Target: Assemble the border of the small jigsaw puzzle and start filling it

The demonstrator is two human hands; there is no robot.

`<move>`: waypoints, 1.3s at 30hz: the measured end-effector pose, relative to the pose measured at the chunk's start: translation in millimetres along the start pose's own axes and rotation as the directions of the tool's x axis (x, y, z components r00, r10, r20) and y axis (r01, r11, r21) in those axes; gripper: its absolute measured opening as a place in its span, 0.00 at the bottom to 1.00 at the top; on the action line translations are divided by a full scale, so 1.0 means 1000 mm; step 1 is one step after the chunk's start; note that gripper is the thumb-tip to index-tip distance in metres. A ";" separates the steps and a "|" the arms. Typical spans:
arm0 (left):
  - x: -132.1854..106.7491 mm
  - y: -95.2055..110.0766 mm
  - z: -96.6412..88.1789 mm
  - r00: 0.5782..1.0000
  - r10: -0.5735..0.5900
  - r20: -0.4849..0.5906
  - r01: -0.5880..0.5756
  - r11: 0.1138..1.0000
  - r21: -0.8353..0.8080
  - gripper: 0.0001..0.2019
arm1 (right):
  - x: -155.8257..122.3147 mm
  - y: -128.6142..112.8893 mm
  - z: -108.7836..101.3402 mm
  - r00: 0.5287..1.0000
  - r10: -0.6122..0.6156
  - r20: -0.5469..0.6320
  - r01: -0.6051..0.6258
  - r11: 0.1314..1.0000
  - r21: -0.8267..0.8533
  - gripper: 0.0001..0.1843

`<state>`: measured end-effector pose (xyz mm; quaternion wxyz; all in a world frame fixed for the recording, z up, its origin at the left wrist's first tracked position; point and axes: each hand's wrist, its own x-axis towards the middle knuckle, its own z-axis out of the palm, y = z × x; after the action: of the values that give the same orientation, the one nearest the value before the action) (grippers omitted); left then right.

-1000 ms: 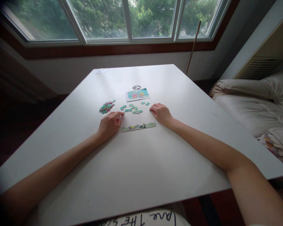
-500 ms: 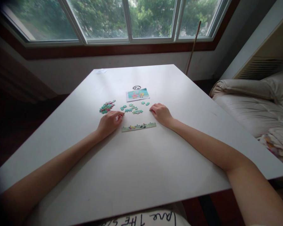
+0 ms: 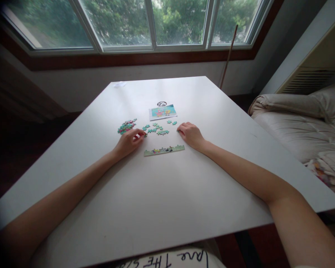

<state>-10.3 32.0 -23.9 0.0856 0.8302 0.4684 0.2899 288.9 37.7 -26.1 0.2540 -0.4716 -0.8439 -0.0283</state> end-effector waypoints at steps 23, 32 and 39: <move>0.003 -0.012 -0.002 0.988 0.153 -0.021 -0.154 0.981 -0.118 0.07 | 0.000 0.001 0.001 1.000 -0.003 0.007 0.003 1.000 0.015 0.10; 0.002 -0.014 -0.001 0.985 0.166 -0.039 -0.169 0.980 -0.108 0.06 | -0.001 0.000 0.000 1.000 0.004 0.009 -0.004 1.000 0.020 0.10; 0.002 -0.013 -0.001 0.982 0.182 -0.049 -0.186 0.976 -0.115 0.06 | -0.001 0.000 0.000 1.000 0.007 0.010 -0.007 1.000 0.018 0.11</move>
<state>-19.7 40.5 -27.9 0.0989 0.8576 0.3730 0.3401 289.5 37.2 -26.5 0.2540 -0.4722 -0.8439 -0.0174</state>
